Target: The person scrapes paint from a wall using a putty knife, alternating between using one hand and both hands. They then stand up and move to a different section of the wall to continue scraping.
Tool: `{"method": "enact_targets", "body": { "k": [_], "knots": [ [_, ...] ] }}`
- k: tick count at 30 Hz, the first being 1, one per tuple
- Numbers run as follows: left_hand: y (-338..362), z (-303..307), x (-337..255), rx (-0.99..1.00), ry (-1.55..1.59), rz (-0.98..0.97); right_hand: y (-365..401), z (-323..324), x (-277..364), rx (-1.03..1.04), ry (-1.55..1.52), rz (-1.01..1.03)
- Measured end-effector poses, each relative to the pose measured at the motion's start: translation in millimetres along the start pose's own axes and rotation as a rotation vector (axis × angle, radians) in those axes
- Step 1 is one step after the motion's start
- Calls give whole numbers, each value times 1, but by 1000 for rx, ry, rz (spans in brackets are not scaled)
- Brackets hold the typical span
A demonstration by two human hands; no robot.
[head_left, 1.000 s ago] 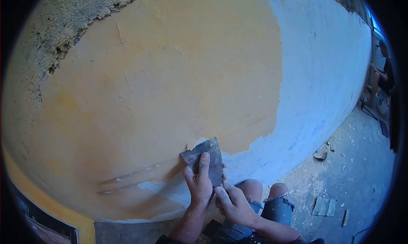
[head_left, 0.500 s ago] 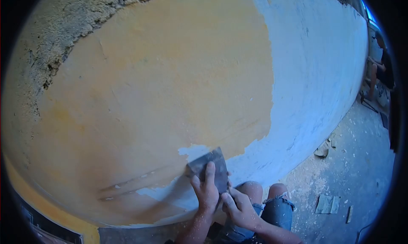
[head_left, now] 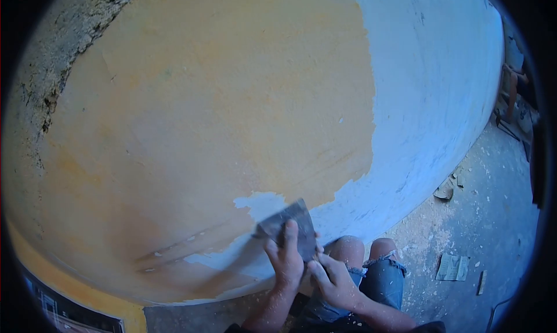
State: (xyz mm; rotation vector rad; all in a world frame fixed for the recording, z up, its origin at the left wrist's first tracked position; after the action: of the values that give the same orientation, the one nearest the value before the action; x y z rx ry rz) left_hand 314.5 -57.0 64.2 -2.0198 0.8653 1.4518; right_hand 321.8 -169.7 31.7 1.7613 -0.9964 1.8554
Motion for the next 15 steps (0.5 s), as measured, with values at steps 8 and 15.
{"method": "enact_targets", "body": {
  "k": [8, 15],
  "knots": [
    [-8, -8, -15, -33, 7, -45, -12, 11, 13, 67, -3, -19],
    [0, 3, 36, -50, -78, 59, 12, 5, -45, -6, 0, -43]
  ]
}}
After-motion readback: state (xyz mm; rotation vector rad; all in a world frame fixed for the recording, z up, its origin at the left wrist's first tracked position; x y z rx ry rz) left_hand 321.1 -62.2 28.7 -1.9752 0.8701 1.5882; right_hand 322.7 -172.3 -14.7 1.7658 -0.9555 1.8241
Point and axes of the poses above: each hand's wrist, its own y-axis away from the middle knuckle, its own z-axis out of the back of the hand, x = y × z, the point moved 1 cm from there along -y, towards the middle knuckle, and after that the axes turned 6 degrees about z, right-handed, at the moved point
